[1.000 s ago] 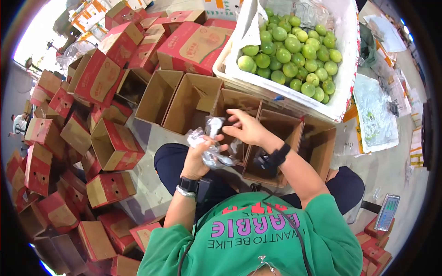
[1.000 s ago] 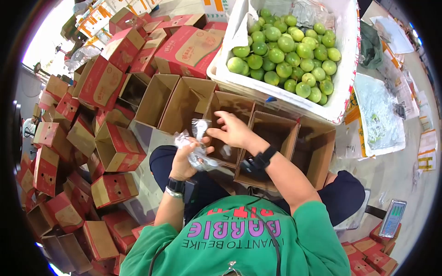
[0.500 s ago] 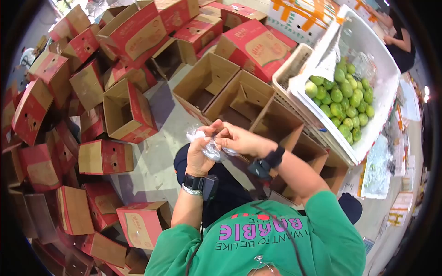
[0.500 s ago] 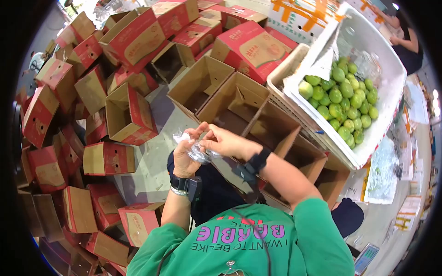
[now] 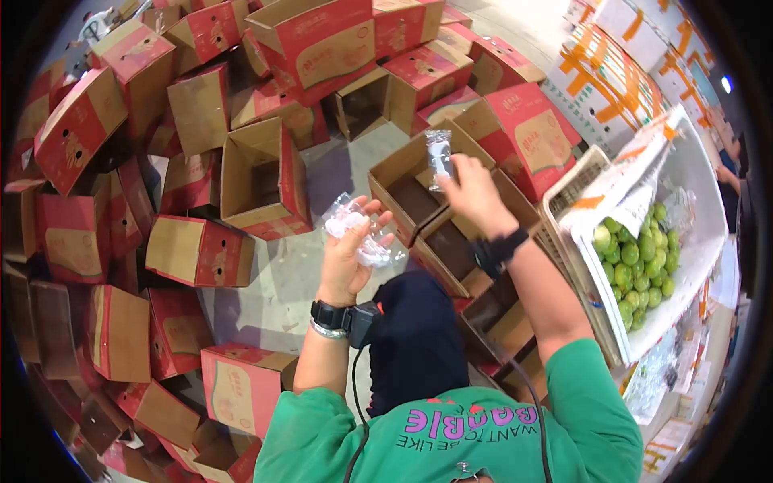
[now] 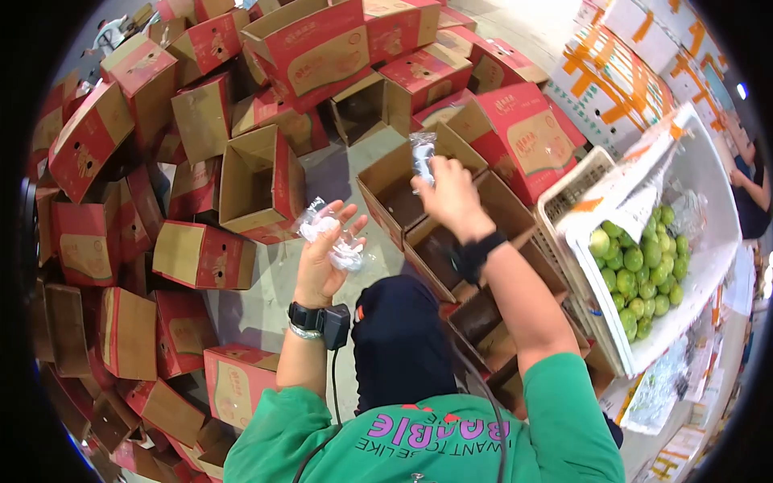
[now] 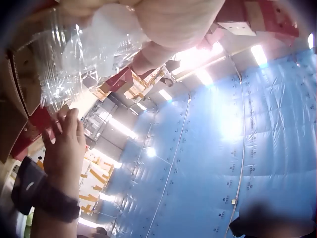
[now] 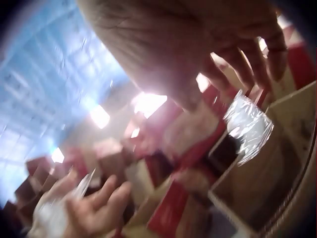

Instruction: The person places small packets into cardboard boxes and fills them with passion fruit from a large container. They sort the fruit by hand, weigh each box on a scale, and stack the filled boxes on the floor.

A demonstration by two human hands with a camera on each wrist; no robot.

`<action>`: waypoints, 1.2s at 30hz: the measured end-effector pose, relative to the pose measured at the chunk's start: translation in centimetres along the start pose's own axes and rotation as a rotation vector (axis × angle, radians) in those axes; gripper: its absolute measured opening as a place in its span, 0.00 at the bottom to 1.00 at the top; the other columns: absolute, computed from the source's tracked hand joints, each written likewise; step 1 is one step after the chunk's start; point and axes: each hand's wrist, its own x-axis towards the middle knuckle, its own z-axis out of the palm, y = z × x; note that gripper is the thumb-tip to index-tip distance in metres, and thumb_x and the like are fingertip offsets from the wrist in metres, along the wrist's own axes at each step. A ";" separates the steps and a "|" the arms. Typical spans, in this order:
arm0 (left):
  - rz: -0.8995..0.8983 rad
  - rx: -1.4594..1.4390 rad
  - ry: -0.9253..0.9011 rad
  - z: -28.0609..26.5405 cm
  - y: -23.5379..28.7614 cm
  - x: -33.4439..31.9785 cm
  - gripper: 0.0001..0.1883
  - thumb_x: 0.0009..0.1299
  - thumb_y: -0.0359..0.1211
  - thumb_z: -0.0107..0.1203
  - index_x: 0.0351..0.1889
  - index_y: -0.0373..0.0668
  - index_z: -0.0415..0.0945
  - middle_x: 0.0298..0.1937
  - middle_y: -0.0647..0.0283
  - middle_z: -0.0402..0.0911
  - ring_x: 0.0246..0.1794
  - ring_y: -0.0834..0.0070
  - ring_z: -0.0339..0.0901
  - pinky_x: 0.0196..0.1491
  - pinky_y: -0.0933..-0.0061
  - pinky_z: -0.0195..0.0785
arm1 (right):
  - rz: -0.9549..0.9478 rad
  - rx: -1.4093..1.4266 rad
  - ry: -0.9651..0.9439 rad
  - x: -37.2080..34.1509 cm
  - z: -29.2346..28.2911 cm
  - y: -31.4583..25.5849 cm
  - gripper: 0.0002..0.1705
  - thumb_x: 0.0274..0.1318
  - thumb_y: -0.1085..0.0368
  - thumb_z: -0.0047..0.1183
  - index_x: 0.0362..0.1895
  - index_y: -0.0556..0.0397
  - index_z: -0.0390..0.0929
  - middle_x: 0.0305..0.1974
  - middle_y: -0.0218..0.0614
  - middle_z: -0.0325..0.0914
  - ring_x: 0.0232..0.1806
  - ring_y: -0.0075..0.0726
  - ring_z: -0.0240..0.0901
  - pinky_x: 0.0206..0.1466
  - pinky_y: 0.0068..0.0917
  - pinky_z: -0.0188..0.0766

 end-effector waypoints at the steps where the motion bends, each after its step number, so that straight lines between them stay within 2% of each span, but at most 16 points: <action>1: -0.016 -0.036 0.028 -0.2 -0.1 0.2 0.26 0.65 0.30 0.51 0.62 0.43 0.58 0.59 0.57 0.65 0.59 0.61 0.66 0.51 0.63 0.71 | -0.163 0.146 -0.027 -0.7 1.2 -0.7 0.27 0.51 0.51 0.55 0.49 0.57 0.69 0.49 0.54 0.70 0.49 0.55 0.69 0.48 0.43 0.68; 4: -0.011 -0.125 0.014 -1.8 -1.4 1.5 0.29 0.64 0.26 0.51 0.64 0.42 0.56 0.59 0.62 0.66 0.59 0.69 0.65 0.53 0.66 0.68 | -0.023 0.848 -0.626 -4.0 3.6 -6.2 0.25 0.51 0.64 0.57 0.53 0.58 0.67 0.45 0.47 0.71 0.48 0.40 0.69 0.47 0.33 0.69; 6: -0.056 -0.005 0.053 -1.7 -1.0 1.7 0.37 0.58 0.26 0.51 0.67 0.42 0.51 0.60 0.61 0.64 0.58 0.70 0.66 0.58 0.67 0.62 | -0.133 0.799 -0.405 -5.7 9.5 -5.1 0.18 0.53 0.64 0.55 0.47 0.56 0.68 0.37 0.36 0.70 0.35 0.25 0.69 0.37 0.27 0.70; 8: -0.226 0.124 -0.133 -3.3 1.1 1.7 0.38 0.56 0.27 0.51 0.67 0.40 0.51 0.62 0.57 0.64 0.59 0.68 0.66 0.59 0.67 0.60 | 0.185 0.972 -0.712 -4.2 6.0 -7.1 0.12 0.55 0.68 0.52 0.43 0.55 0.68 0.31 0.29 0.69 0.28 0.20 0.67 0.29 0.22 0.68; 9: -0.213 0.118 -0.116 -5.2 1.7 2.6 0.38 0.56 0.27 0.51 0.67 0.40 0.51 0.62 0.57 0.64 0.59 0.68 0.66 0.59 0.67 0.60 | 0.205 0.914 -0.649 -3.9 6.0 -6.7 0.09 0.55 0.70 0.50 0.41 0.55 0.68 0.28 0.25 0.67 0.25 0.17 0.65 0.24 0.18 0.65; 11: 0.409 1.121 -0.121 -9.9 3.3 6.0 0.39 0.54 0.28 0.52 0.67 0.37 0.51 0.62 0.52 0.64 0.61 0.60 0.65 0.61 0.65 0.59 | 0.196 0.927 -0.533 -3.0 5.1 -5.9 0.08 0.56 0.72 0.48 0.41 0.54 0.68 0.28 0.24 0.66 0.26 0.16 0.63 0.25 0.17 0.63; 12: 0.534 1.737 0.203 -9.8 5.6 6.8 0.40 0.53 0.29 0.53 0.66 0.35 0.50 0.64 0.47 0.61 0.63 0.54 0.62 0.64 0.54 0.52 | 0.162 0.900 -0.458 -2.4 4.1 -5.8 0.07 0.57 0.73 0.47 0.41 0.54 0.68 0.29 0.23 0.66 0.27 0.15 0.63 0.26 0.17 0.63; 14: 0.511 2.161 0.588 -12.9 7.2 9.5 0.40 0.59 0.36 0.55 0.67 0.34 0.48 0.57 0.44 0.69 0.60 0.53 0.65 0.64 0.38 0.39 | 0.005 0.893 -0.283 -1.5 4.0 -4.4 0.07 0.59 0.73 0.45 0.42 0.53 0.68 0.31 0.24 0.68 0.31 0.15 0.63 0.30 0.16 0.64; 16: -0.124 2.168 0.585 -14.7 7.8 11.2 0.35 0.63 0.42 0.53 0.63 0.32 0.54 0.47 0.47 0.78 0.51 0.55 0.74 0.62 0.42 0.47 | 0.016 0.944 -0.252 -0.7 2.3 -5.7 0.09 0.62 0.72 0.42 0.46 0.56 0.67 0.36 0.27 0.71 0.36 0.17 0.66 0.37 0.15 0.66; 20: 0.022 2.265 0.488 -13.4 5.1 10.1 0.12 0.63 0.38 0.52 0.36 0.41 0.67 0.25 0.58 0.81 0.29 0.63 0.81 0.32 0.65 0.65 | -0.328 0.654 -0.030 0.6 0.6 -9.2 0.10 0.61 0.74 0.43 0.46 0.61 0.66 0.37 0.33 0.73 0.36 0.19 0.68 0.38 0.18 0.68; 24: -0.094 2.181 0.192 -7.4 -1.8 2.7 0.17 0.59 0.33 0.50 0.44 0.36 0.68 0.25 0.60 0.81 0.26 0.66 0.80 0.31 0.66 0.66 | -0.814 0.507 0.154 1.9 3.5 -13.4 0.09 0.60 0.77 0.41 0.45 0.61 0.67 0.42 0.38 0.73 0.40 0.28 0.70 0.44 0.24 0.68; 26: -0.218 1.967 0.110 -6.0 -5.6 -0.2 0.19 0.56 0.31 0.52 0.46 0.37 0.66 0.29 0.53 0.80 0.31 0.59 0.80 0.29 0.65 0.69 | -0.764 0.348 -0.152 1.9 7.5 -13.6 0.16 0.48 0.79 0.48 0.44 0.57 0.71 0.39 0.45 0.74 0.40 0.50 0.72 0.43 0.37 0.70; 29: 0.343 1.576 0.188 -6.7 -4.1 -3.1 0.18 0.61 0.33 0.55 0.48 0.38 0.67 0.35 0.50 0.78 0.32 0.51 0.77 0.36 0.59 0.70 | -0.565 -0.353 -0.612 -0.4 10.8 -10.9 0.26 0.44 0.70 0.54 0.53 0.51 0.68 0.51 0.48 0.69 0.50 0.51 0.69 0.51 0.42 0.68; 31: 0.454 1.262 0.440 -7.7 -1.5 -4.9 0.25 0.62 0.41 0.58 0.55 0.41 0.66 0.33 0.55 0.79 0.32 0.61 0.79 0.36 0.67 0.71 | -0.556 -0.091 -0.627 -1.2 10.6 -10.9 0.30 0.48 0.65 0.54 0.57 0.55 0.64 0.54 0.50 0.66 0.54 0.54 0.66 0.55 0.41 0.65; 32: 0.191 0.795 0.452 -8.6 0.3 -5.7 0.30 0.64 0.45 0.57 0.60 0.41 0.61 0.42 0.57 0.79 0.42 0.71 0.77 0.43 0.70 0.69 | -0.564 0.016 -0.662 -1.5 10.0 -11.3 0.32 0.49 0.64 0.55 0.59 0.57 0.61 0.54 0.51 0.66 0.55 0.56 0.64 0.56 0.40 0.64; 36: 0.266 0.262 0.334 -9.7 2.0 -6.6 0.44 0.65 0.52 0.53 0.68 0.38 0.41 0.62 0.53 0.62 0.62 0.68 0.59 0.60 0.64 0.55 | -0.639 0.529 -0.918 -4.7 9.7 -16.5 0.33 0.49 0.69 0.55 0.60 0.59 0.59 0.52 0.54 0.67 0.55 0.56 0.65 0.57 0.36 0.63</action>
